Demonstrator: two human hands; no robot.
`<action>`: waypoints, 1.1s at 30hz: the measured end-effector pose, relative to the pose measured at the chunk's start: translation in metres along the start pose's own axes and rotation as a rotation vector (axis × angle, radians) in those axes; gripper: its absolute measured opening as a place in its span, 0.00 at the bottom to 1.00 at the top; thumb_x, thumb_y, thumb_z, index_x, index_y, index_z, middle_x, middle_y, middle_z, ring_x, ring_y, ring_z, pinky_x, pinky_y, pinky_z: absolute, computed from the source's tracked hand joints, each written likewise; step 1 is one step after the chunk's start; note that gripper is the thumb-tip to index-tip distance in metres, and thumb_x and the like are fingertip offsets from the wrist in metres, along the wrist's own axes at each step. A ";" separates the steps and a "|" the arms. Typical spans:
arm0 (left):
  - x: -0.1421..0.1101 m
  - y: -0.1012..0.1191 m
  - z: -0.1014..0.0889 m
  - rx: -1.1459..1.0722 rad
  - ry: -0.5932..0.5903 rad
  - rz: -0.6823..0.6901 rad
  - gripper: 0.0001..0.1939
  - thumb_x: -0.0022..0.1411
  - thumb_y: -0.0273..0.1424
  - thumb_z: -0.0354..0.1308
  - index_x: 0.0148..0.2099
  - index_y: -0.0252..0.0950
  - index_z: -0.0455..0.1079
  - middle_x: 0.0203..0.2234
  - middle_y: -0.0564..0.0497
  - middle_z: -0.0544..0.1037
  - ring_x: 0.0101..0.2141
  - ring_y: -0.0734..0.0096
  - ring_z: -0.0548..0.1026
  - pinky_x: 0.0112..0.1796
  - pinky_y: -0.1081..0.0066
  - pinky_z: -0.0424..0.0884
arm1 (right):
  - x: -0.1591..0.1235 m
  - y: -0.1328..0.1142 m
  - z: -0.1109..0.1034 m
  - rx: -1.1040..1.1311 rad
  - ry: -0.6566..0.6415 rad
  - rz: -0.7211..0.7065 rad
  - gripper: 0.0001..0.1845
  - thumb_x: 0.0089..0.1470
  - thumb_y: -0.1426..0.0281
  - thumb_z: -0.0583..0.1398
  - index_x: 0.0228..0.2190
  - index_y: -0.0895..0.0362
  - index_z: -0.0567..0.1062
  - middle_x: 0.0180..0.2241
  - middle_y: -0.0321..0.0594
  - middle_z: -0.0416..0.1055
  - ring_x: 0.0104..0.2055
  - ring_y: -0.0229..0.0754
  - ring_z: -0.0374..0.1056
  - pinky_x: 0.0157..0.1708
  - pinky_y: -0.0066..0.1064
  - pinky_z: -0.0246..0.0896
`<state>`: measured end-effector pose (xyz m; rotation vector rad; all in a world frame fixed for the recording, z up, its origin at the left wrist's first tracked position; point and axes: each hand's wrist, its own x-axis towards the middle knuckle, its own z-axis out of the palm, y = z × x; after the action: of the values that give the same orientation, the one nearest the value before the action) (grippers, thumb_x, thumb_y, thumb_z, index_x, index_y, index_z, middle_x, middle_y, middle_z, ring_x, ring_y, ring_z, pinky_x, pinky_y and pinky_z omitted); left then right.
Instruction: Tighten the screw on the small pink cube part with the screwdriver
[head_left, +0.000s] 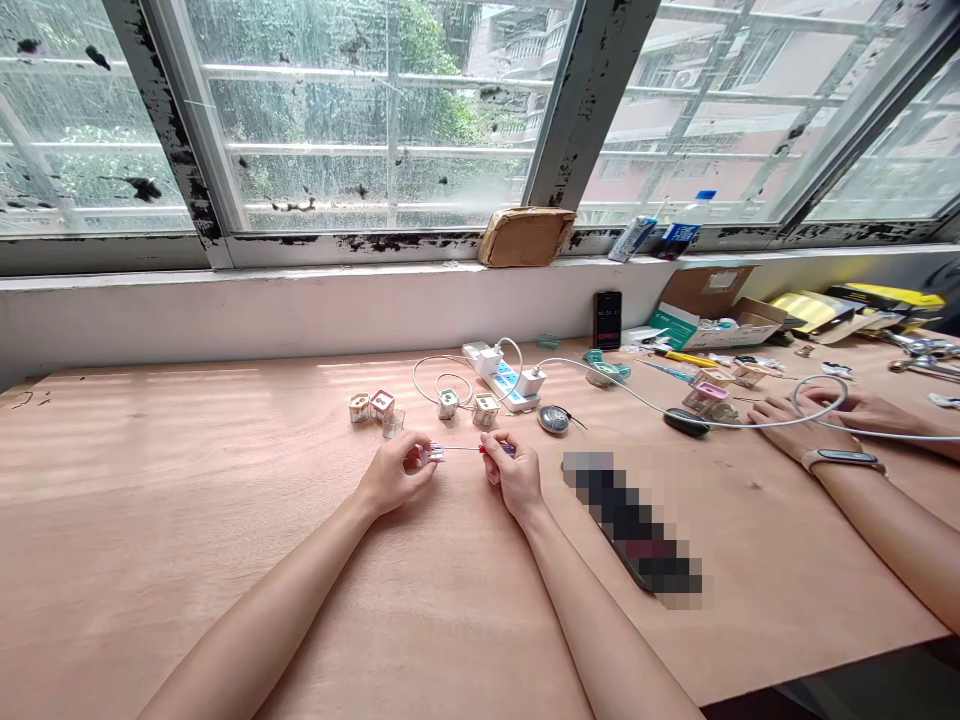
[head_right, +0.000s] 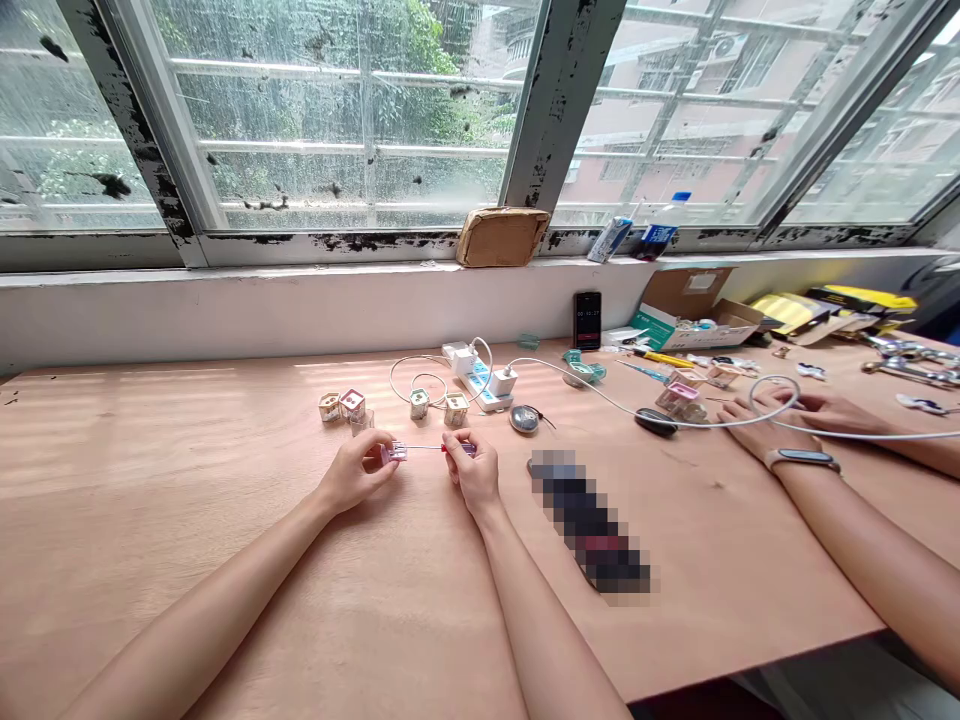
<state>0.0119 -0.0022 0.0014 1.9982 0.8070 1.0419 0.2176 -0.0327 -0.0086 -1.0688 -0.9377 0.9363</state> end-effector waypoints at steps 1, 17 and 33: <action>0.000 0.000 0.000 0.000 0.000 -0.003 0.09 0.60 0.32 0.58 0.44 0.35 0.69 0.37 0.48 0.75 0.34 0.75 0.73 0.34 0.76 0.73 | 0.000 0.001 0.000 0.002 0.003 0.002 0.21 0.47 0.54 0.68 0.24 0.57 0.67 0.13 0.28 0.58 0.12 0.29 0.48 0.10 0.22 0.40; 0.000 -0.001 0.000 -0.046 0.002 -0.039 0.10 0.60 0.31 0.58 0.44 0.36 0.68 0.37 0.49 0.74 0.35 0.75 0.74 0.37 0.76 0.76 | 0.003 0.002 -0.002 0.075 0.027 0.012 0.22 0.46 0.55 0.69 0.24 0.58 0.68 0.13 0.30 0.60 0.12 0.28 0.50 0.11 0.21 0.42; -0.001 0.002 -0.001 -0.081 0.012 -0.072 0.11 0.61 0.31 0.58 0.46 0.37 0.68 0.38 0.49 0.74 0.37 0.74 0.74 0.38 0.74 0.77 | 0.002 -0.004 -0.001 0.045 0.047 0.083 0.26 0.40 0.50 0.70 0.24 0.63 0.76 0.15 0.40 0.69 0.12 0.30 0.54 0.11 0.23 0.43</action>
<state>0.0113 -0.0035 0.0026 1.8832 0.8246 1.0296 0.2196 -0.0324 -0.0043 -1.0935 -0.8352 0.9918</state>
